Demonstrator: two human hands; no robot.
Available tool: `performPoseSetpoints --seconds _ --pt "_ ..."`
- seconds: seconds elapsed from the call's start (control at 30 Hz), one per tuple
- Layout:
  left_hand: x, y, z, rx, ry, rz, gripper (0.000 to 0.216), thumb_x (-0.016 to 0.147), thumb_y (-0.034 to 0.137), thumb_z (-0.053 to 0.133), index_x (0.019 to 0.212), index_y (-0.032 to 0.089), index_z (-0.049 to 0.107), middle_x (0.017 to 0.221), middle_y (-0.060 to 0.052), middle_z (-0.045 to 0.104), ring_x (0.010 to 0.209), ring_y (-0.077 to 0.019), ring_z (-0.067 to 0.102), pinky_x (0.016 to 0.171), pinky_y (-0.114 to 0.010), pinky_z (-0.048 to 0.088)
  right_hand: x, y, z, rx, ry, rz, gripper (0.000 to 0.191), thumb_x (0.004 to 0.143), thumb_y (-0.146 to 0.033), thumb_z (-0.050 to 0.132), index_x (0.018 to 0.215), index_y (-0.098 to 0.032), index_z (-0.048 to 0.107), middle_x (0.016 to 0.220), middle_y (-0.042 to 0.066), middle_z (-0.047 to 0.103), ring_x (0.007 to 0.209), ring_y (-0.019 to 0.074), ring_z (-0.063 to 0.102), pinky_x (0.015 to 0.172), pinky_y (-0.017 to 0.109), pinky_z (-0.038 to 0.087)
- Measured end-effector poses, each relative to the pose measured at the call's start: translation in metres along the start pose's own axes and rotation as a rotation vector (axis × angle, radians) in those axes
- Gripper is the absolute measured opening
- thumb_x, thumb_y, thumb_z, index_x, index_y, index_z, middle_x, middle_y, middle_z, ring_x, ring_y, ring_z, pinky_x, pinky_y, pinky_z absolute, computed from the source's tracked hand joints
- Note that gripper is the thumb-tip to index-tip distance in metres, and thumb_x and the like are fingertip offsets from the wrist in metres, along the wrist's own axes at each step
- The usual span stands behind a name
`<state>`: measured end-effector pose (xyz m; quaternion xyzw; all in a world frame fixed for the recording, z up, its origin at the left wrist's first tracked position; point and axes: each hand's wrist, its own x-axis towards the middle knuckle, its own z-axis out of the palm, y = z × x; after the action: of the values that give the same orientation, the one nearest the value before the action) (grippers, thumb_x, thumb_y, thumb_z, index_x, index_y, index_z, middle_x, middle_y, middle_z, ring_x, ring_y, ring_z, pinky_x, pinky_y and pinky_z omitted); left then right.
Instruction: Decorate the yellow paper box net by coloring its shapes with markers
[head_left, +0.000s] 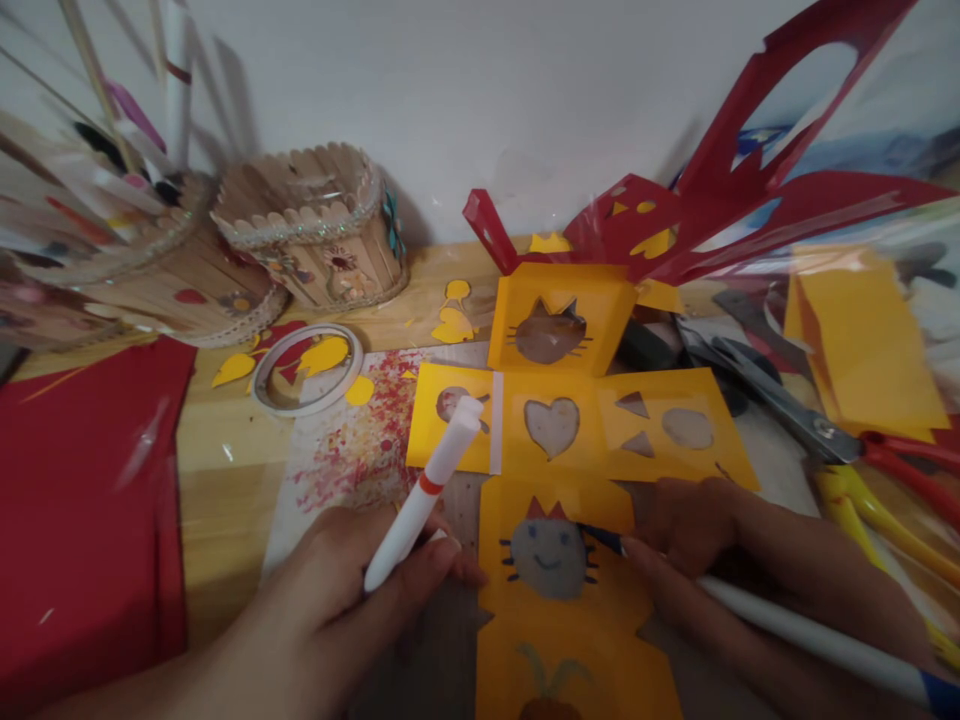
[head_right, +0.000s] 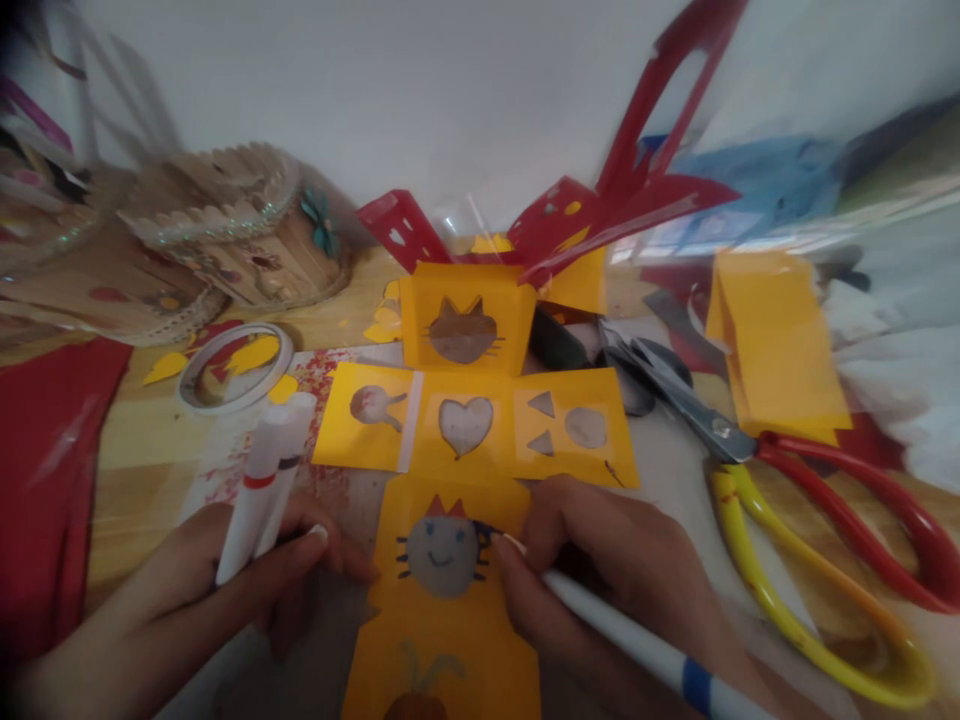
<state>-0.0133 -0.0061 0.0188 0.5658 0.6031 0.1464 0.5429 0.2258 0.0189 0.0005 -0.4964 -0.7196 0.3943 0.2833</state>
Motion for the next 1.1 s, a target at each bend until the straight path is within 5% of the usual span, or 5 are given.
performPoseSetpoints --seconds 0.27,1.1 --pt "0.0006 0.0003 0.0001 -0.033 -0.015 -0.009 0.032 0.086 0.042 0.042 0.079 0.023 0.068 0.056 0.003 0.057 0.050 -0.0097 0.052 0.046 -0.016 0.040 -0.0023 0.0042 -0.0019 -0.001 -0.069 -0.050 0.024 0.080 -0.022 0.055 0.062 -0.024 0.039 0.052 -0.005 0.049 0.044 0.0110 0.049 0.039 0.022 0.039" --pt "0.0000 0.0012 0.0003 -0.069 -0.008 -0.008 0.033 0.086 0.044 0.042 0.078 0.023 0.066 0.059 0.002 0.058 0.051 -0.0100 0.052 0.047 -0.017 0.040 -0.0001 -0.0014 0.0026 0.020 0.011 0.033 0.025 0.079 -0.029 0.056 0.058 -0.023 0.043 0.052 -0.004 0.051 0.044 0.0110 0.048 0.039 0.022 0.037"
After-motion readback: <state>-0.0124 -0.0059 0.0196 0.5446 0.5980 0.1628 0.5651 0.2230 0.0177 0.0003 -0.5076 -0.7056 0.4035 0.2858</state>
